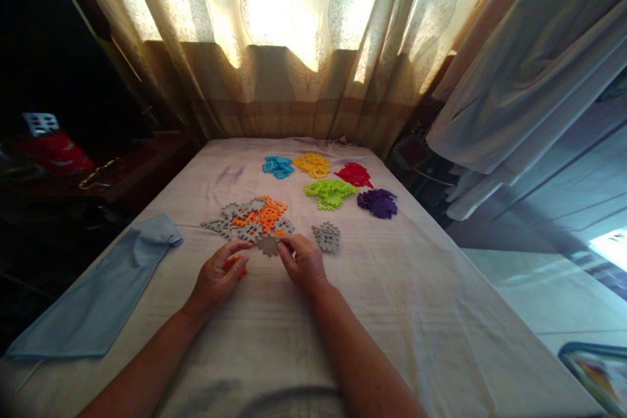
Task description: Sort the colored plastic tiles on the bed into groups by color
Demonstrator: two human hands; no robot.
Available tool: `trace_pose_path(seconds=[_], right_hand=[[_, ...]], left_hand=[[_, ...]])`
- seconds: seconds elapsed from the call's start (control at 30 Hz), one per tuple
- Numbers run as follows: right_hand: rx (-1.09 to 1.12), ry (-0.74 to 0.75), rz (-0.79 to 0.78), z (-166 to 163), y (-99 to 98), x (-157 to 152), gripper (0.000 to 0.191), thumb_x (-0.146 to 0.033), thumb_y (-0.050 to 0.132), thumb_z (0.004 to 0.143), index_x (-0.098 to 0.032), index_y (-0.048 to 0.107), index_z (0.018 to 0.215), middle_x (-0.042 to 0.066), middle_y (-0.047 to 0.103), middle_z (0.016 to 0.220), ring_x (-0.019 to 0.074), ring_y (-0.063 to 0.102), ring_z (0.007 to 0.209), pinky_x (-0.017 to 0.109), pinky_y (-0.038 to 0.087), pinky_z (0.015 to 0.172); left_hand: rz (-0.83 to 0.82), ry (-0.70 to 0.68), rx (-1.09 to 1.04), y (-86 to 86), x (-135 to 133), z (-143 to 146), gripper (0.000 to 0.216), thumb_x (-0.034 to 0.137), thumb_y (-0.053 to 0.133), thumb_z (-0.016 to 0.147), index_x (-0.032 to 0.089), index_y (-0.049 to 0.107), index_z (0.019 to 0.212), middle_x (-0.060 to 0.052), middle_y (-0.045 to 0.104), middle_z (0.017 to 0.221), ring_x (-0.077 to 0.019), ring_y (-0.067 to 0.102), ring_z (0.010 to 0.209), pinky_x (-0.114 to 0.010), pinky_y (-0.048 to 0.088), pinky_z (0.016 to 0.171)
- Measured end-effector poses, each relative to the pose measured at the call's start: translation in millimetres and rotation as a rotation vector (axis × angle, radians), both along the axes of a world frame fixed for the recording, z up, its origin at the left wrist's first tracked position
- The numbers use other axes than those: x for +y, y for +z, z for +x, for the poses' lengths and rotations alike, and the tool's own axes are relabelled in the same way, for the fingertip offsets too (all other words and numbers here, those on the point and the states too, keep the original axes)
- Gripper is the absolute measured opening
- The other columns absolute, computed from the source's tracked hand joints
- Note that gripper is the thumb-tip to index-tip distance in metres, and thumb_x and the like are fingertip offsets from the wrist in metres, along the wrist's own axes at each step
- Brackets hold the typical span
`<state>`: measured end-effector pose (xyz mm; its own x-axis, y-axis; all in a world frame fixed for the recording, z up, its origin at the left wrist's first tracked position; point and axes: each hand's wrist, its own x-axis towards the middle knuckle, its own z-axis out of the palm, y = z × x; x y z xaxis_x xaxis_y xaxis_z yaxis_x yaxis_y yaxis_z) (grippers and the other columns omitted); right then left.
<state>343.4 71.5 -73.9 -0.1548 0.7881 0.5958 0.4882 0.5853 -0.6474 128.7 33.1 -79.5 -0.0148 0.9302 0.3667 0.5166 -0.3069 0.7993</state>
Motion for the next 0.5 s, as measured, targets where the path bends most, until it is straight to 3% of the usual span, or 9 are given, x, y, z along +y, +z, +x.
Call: trace_pose_path(seconds=[0.2, 0.33, 0.5], right_hand=[[0.224, -0.421, -0.174, 64.3, -9.7, 28.2, 0.042, -0.049, 0.051, 0.083, -0.017, 0.072, 0.101, 0.007, 0.075, 0.081, 0.0188, 0.066, 0.066, 0.030, 0.053, 0.064], [0.184, -0.585, -0.284, 96.1, -17.1, 39.2, 0.048, -0.052, 0.049, 0.077, -0.017, 0.074, 0.098, 0.006, 0.073, 0.073, 0.0209, 0.065, 0.064, 0.032, 0.050, 0.063], [0.008, -0.674, -0.388, 102.2, -19.5, 40.0, 0.038, -0.044, 0.049, 0.078, -0.022, 0.076, 0.093, 0.006, 0.074, 0.073, 0.0220, 0.065, 0.064, 0.031, 0.047, 0.059]], left_hand=[[0.208, -0.047, 0.358, -5.0, 5.9, -15.7, 0.035, 0.039, 0.064, 0.084, 0.025, 0.065, 0.117, -0.009, 0.071, 0.118, -0.0268, 0.064, 0.114, -0.050, 0.047, 0.105], [0.216, -0.103, 0.492, -10.3, 5.9, -18.1, 0.038, 0.036, 0.066, 0.083, 0.025, 0.065, 0.119, -0.010, 0.070, 0.123, -0.0287, 0.062, 0.117, -0.056, 0.042, 0.108], [0.214, -0.116, 0.543, -16.7, 6.5, -18.7, 0.030, 0.028, 0.058, 0.087, 0.026, 0.068, 0.115, -0.009, 0.072, 0.119, -0.0272, 0.064, 0.115, -0.054, 0.044, 0.106]])
